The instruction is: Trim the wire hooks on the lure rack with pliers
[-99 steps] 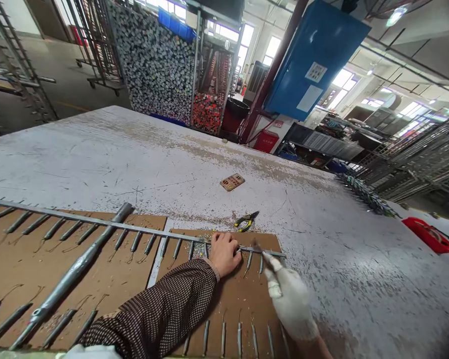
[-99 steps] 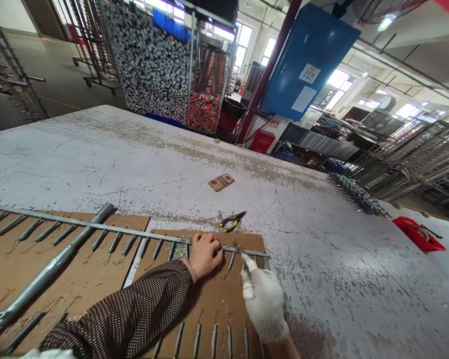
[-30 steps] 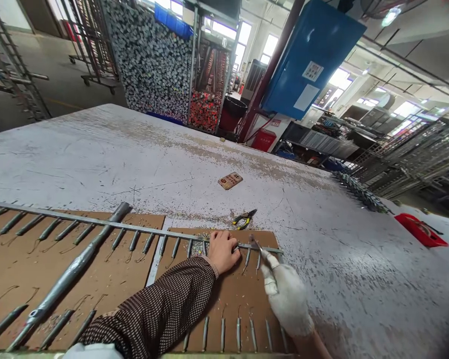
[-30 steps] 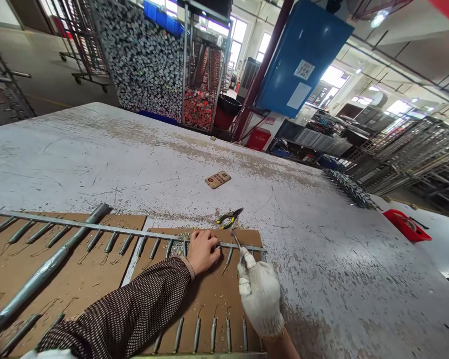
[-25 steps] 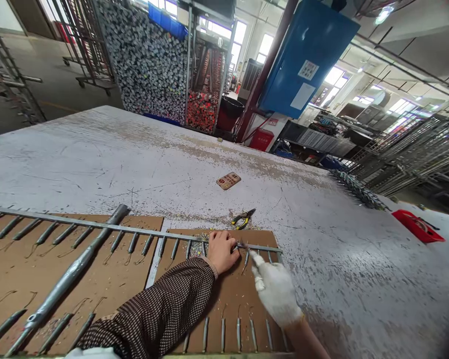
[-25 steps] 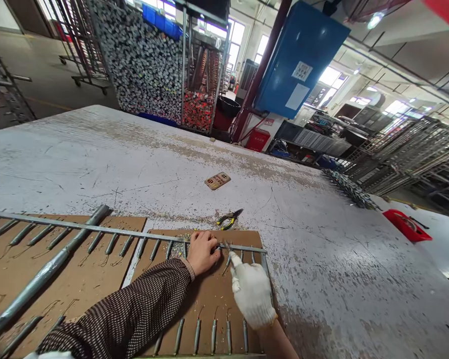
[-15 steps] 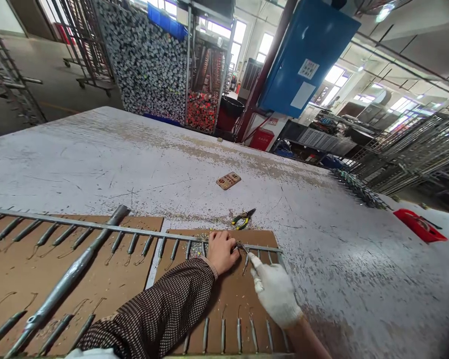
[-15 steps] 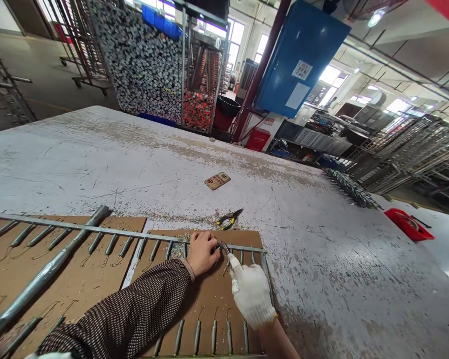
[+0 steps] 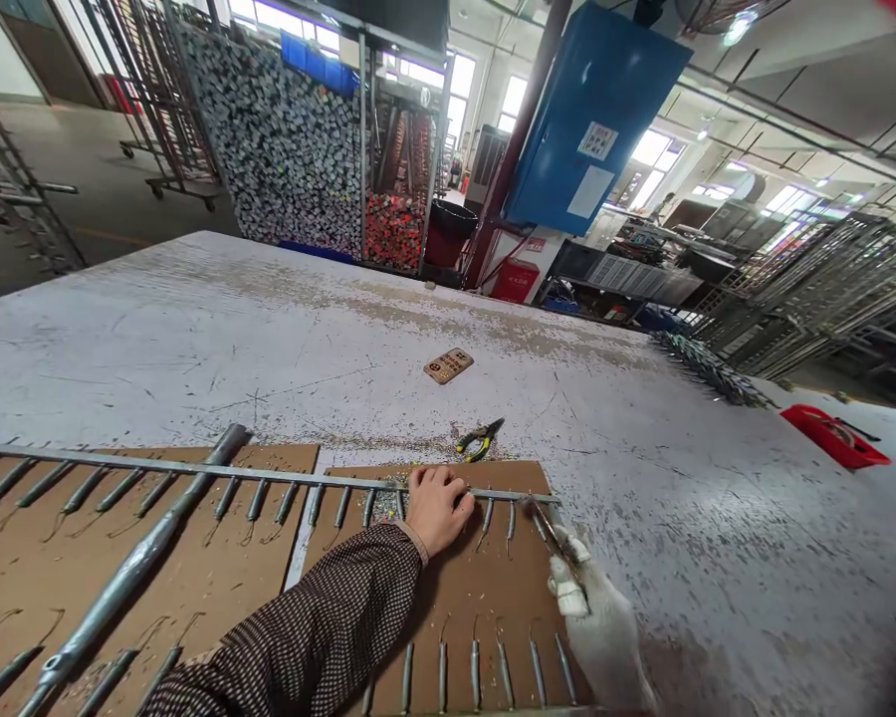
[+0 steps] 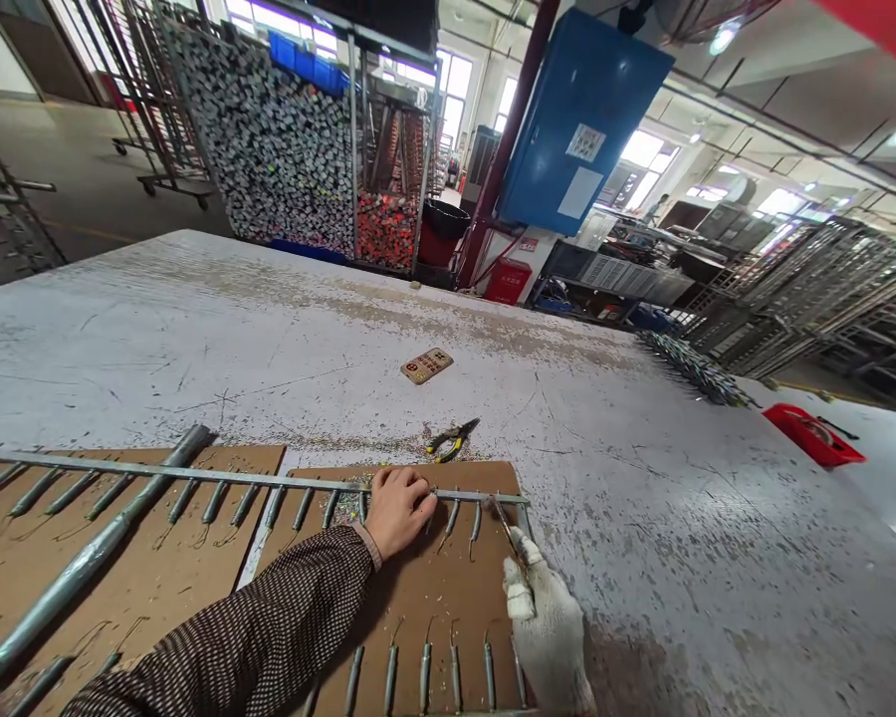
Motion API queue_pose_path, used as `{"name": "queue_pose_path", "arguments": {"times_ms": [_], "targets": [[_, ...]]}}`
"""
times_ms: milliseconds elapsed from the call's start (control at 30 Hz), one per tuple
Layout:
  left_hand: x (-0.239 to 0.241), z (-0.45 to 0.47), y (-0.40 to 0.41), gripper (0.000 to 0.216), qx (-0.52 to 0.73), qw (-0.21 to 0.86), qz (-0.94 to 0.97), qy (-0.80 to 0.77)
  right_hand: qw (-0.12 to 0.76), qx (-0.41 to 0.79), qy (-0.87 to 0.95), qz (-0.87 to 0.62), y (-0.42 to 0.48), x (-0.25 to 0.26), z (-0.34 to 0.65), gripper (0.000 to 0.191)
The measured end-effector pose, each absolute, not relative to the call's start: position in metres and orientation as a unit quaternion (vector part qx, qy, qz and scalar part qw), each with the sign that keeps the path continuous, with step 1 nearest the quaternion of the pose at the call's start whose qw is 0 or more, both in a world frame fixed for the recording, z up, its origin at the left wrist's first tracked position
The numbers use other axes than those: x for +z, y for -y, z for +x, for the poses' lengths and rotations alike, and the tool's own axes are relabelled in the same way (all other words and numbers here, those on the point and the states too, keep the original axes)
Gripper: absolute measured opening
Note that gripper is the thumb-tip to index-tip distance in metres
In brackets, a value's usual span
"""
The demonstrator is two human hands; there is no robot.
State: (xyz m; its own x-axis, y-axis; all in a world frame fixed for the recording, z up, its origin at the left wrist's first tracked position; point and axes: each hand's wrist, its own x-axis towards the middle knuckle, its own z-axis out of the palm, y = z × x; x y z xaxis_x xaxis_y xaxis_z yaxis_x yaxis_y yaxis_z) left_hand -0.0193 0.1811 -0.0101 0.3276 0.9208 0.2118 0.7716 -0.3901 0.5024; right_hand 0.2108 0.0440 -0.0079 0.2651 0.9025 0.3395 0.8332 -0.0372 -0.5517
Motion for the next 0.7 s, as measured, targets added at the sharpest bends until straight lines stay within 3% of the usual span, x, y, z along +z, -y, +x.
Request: {"name": "queue_pose_path", "arguments": {"times_ms": [200,700], "targets": [[0.005,-0.022,-0.173,0.020,0.213,0.185,0.799,-0.530,0.396,0.111,0.530,-0.742,-0.018,-0.015,0.214,0.054],[0.021,-0.054,-0.173,0.021,0.231,0.179,0.843,-0.452,0.391,0.138,0.472,-0.778,0.003,-0.018,0.212,0.056]]}}
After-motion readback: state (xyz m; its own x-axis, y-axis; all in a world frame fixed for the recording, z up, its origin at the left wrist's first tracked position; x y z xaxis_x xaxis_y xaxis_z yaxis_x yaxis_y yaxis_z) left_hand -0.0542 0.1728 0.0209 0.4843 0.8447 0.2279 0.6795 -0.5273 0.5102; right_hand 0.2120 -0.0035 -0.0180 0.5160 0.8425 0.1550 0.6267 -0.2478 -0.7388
